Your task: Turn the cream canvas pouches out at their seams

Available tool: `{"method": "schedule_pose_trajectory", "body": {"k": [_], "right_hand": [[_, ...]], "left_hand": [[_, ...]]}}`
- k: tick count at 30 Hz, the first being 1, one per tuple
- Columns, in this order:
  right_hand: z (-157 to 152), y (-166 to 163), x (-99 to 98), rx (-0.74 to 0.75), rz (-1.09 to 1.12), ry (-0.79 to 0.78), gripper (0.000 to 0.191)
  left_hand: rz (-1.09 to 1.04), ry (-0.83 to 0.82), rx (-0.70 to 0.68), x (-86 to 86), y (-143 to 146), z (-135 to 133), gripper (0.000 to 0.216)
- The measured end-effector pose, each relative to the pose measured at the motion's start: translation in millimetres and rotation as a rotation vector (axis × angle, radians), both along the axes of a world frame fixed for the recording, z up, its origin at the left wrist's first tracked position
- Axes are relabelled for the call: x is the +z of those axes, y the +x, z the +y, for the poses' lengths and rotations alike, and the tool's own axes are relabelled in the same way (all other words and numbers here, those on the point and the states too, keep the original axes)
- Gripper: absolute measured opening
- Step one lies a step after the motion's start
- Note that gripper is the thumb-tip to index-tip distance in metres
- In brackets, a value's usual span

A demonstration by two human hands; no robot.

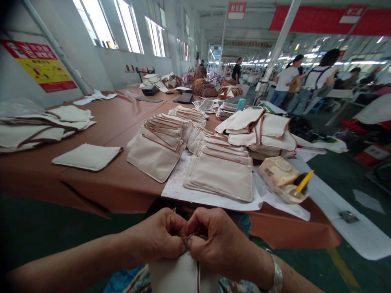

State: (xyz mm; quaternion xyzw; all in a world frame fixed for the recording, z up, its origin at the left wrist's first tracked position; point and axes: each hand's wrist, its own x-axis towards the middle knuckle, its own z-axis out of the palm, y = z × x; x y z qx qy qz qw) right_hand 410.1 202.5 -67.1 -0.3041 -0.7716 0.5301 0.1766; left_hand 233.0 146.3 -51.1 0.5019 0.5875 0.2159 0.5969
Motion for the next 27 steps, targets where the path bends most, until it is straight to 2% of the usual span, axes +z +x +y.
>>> {"method": "schedule_pose_trajectory", "body": {"k": [8,12,15,19,21,24,27], "right_hand": [[-2,0,-5.2,-0.007,0.058,0.189,0.02],[-2,3,-3.9,0.025,0.184,0.253,0.026],[-1,6,-2.7,0.099,0.252,0.351,0.03],[-1,9,-1.4,0.186,0.159,0.43,0.024],[-1,11,-1.9,0.226,0.092,0.485,0.023],[-1,13,-4.2,0.26,0.008,0.627,0.02],[0,16,-5.7,0.295,-0.026,0.807,0.02]], "left_hand": [[0.002,0.009,0.018,-3.3,-2,2,0.01],[-0.149,-0.074,0.05,0.4,-2,2,0.007],[-0.319,-0.187,0.156,4.9,0,0,0.012],[-0.431,-0.255,0.213,5.2,1,0,0.031],[-0.433,-0.236,0.212,3.6,-1,0,0.031],[-0.421,-0.173,0.173,1.6,-4,-1,0.027],[-0.448,-0.165,0.118,-0.6,-6,-1,0.037]]}}
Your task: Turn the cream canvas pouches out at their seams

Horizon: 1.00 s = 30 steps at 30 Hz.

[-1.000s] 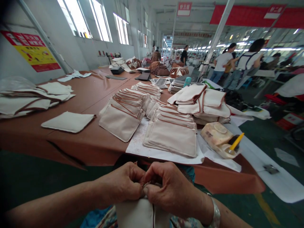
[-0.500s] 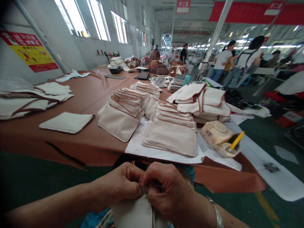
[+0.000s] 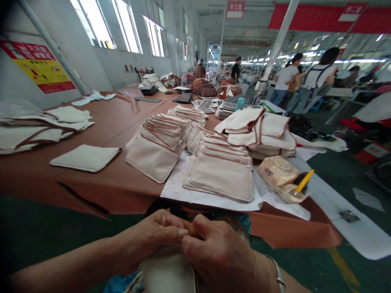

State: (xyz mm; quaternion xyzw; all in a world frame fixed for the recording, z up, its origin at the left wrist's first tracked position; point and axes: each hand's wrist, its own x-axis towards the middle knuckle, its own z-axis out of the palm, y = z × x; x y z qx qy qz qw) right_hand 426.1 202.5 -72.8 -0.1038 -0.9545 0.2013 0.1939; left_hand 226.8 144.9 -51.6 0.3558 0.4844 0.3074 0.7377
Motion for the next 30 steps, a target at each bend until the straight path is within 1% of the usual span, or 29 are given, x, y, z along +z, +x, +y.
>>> {"method": "schedule_pose_trajectory", "body": {"k": [2,4,6,7,8,9,11,12,13,14,15,17,19,21,23,25,27,28,30], "right_hand": [[0,2,-0.3,0.035,0.0,0.116,0.018],[-1,3,-1.2,0.06,0.001,0.195,0.018],[-4,5,-3.3,0.064,0.026,0.185,0.021],[-5,6,-4.7,0.06,0.061,0.134,0.023],[-7,7,-6.1,0.056,0.118,0.053,0.025],[-8,8,-7.2,0.026,0.187,-0.063,0.028],[-8,11,-7.5,-0.089,0.319,-0.368,0.034],[-7,12,-6.3,-0.157,0.349,-0.525,0.033],[-6,12,-4.0,-0.211,0.338,-0.662,0.031],[-3,12,-0.6,-0.236,0.298,-0.759,0.029],[-1,12,3.6,-0.231,0.239,-0.814,0.03],[5,10,13.7,-0.168,0.12,-0.829,0.038],[10,7,23.3,-0.126,0.056,-0.799,0.041],[13,6,30.0,-0.096,0.028,-0.791,0.036],[16,5,33.0,-0.052,0.016,-0.799,0.025],[17,6,33.2,-0.019,0.0,-0.803,0.015],[16,6,32.0,-0.042,0.008,-0.744,0.011],[15,6,31.3,-0.071,0.024,-0.684,0.01],[12,7,30.3,-0.12,0.068,-0.548,0.011]], "left_hand": [[-0.033,0.026,-0.019,-1.5,-2,0,0.044],[-0.049,0.054,-0.067,-2.1,-4,1,0.049],[-0.028,0.098,-0.123,-1.2,-6,2,0.05],[-0.002,0.127,-0.149,-0.2,-7,3,0.05],[0.037,0.161,-0.168,1.1,-8,4,0.049],[0.083,0.199,-0.179,2.6,-9,4,0.047],[0.165,0.279,-0.194,6.2,-10,6,0.042],[0.195,0.32,-0.202,8.1,-10,6,0.038],[0.217,0.364,-0.211,10.2,-10,6,0.033],[0.242,0.404,-0.22,12.4,-10,6,0.028],[0.277,0.443,-0.231,14.6,-9,6,0.022],[0.386,0.528,-0.258,18.5,-8,5,0.012],[0.506,0.653,-0.288,21.1,-8,5,0.01],[0.608,0.803,-0.316,22.5,-8,6,0.011],[0.702,0.94,-0.341,23.7,-8,7,0.011],[0.791,1.034,-0.364,25.9,-9,8,0.011],[0.844,1.054,-0.38,29.4,-9,10,0.01],[0.829,1.024,-0.392,31.5,-9,10,0.01],[0.693,0.906,-0.427,35.5,-9,12,0.012]]}}
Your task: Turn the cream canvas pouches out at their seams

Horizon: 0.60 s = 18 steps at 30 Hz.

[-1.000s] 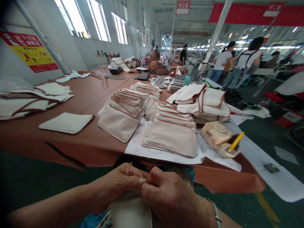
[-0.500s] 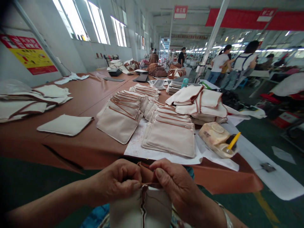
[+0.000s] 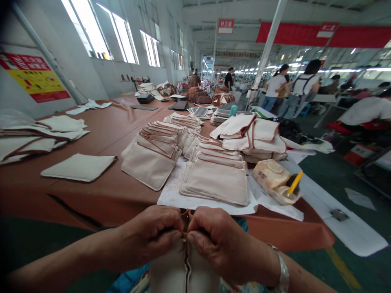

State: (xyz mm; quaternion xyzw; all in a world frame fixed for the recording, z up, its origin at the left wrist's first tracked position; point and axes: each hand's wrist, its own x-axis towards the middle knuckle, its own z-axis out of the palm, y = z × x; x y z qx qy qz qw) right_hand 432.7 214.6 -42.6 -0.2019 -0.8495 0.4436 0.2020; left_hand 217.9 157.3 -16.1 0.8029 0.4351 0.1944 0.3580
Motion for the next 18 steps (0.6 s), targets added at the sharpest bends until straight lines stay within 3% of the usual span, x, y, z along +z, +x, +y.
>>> {"method": "schedule_pose_trajectory", "body": {"k": [3,7,9,13,15,18], "right_hand": [[-3,2,-1.0,-0.018,0.021,0.114,0.014],[-2,4,-6.8,-0.003,0.06,0.074,0.018],[0,4,-12.8,0.008,0.107,-0.088,0.027],[6,2,-22.4,0.108,0.176,-0.598,0.042],[9,3,-21.4,0.142,0.208,-0.666,0.043],[15,5,-13.1,0.144,0.246,-0.628,0.044]], "left_hand": [[-0.185,-0.238,-0.055,3.3,2,3,0.028],[-0.188,-0.336,-0.039,1.0,6,6,0.037],[-0.191,-0.301,-0.028,-1.9,8,4,0.036],[-0.214,-0.099,-0.064,-9.0,10,0,0.03],[-0.201,-0.05,-0.08,-11.9,9,0,0.03],[-0.166,0.013,-0.069,-14.0,6,1,0.029]]}}
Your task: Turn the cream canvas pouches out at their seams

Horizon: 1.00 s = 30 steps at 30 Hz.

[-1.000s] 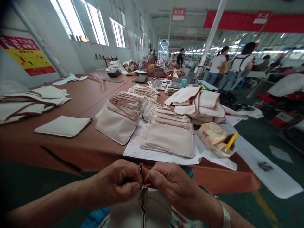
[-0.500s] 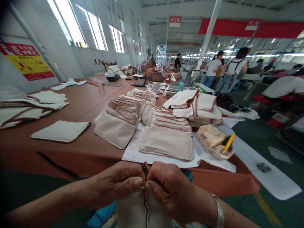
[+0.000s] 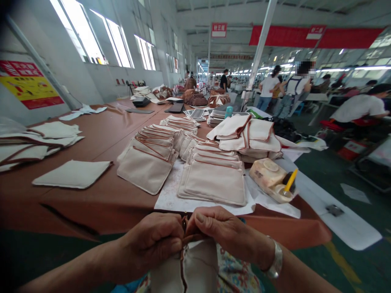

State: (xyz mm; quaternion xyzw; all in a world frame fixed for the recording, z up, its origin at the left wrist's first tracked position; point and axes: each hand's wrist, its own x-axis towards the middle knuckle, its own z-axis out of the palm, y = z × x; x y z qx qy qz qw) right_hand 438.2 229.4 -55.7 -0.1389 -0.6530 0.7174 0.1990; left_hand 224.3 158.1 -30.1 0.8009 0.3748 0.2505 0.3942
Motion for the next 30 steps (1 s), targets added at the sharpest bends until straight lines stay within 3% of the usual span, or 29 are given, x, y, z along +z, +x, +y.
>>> {"method": "schedule_pose_trajectory", "body": {"k": [8,14,19,24,26,30], "right_hand": [[5,-1,13.6,0.086,-0.1,0.262,0.033],[-11,-8,-1.5,-0.167,-0.174,0.485,0.025],[-4,-1,-13.2,-0.105,-0.045,0.358,0.034],[7,7,-5.7,-0.099,-0.03,0.436,0.033],[11,7,-2.6,-0.075,-0.045,0.377,0.038],[16,2,2.7,0.018,-0.102,0.262,0.045]], "left_hand": [[0.068,0.181,-0.007,-0.3,-3,2,0.017],[0.07,0.173,0.091,-8.0,-2,3,0.024],[-0.121,-0.085,0.06,-13.1,-9,11,0.036],[-0.254,-0.413,-0.125,5.2,-19,14,0.042],[-0.247,-0.429,-0.166,10.7,-22,15,0.04],[-0.077,-0.312,-0.068,14.4,-26,16,0.037]]}}
